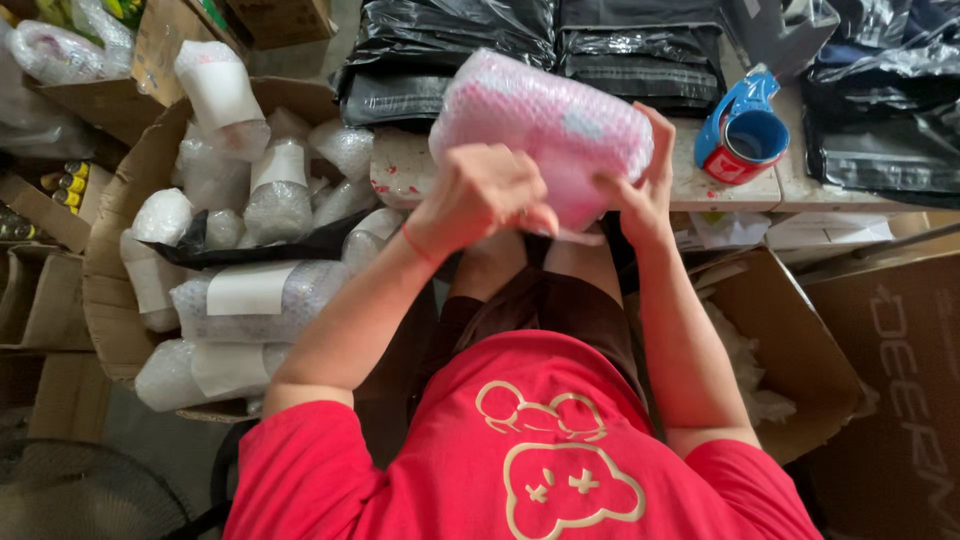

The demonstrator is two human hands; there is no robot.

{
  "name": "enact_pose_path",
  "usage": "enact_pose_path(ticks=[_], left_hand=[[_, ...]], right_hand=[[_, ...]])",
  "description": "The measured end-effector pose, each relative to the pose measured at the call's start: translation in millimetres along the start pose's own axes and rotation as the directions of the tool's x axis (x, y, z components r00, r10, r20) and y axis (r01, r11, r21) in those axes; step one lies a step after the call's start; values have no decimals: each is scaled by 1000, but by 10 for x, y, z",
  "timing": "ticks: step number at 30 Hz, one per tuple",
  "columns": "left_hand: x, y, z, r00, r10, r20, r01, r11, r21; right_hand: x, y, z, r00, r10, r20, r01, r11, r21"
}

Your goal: The person wraps several items in bubble wrap, places them into shipping bags, and seals the bags using tape from a dispenser.

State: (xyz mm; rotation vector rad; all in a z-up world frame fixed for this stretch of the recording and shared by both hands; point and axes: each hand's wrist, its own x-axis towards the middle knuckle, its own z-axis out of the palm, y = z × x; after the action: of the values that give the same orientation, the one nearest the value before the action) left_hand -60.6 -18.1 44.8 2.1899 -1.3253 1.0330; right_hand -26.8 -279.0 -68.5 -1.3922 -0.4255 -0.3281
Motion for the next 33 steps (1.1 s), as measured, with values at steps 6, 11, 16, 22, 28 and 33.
enact_pose_path(ticks=[6, 11, 16, 22, 28, 33], left_hand=[[-295, 375, 84, 940, 64, 335, 75, 919, -388], [-432, 378, -9, 988, 71, 137, -39, 973, -226], [-688, 215, 160, 870, -435, 231, 492, 786, -375], [-834, 106, 427, 665, -747, 3, 715, 635, -293], [-966, 89, 393, 719, -673, 176, 675, 614, -409], [-1242, -40, -216, 662, -745, -77, 749, 662, 38]], right_hand=[[275, 98, 14, 981, 173, -91, -149, 964, 221], [434, 234, -91, 930, 328, -163, -274, 919, 283], [488, 287, -131, 921, 352, -166, -289, 904, 316], [448, 309, -126, 936, 321, -147, -256, 904, 343], [445, 357, -208, 924, 341, -172, -252, 882, 398], [512, 372, -329, 870, 481, -105, -312, 703, 639]])
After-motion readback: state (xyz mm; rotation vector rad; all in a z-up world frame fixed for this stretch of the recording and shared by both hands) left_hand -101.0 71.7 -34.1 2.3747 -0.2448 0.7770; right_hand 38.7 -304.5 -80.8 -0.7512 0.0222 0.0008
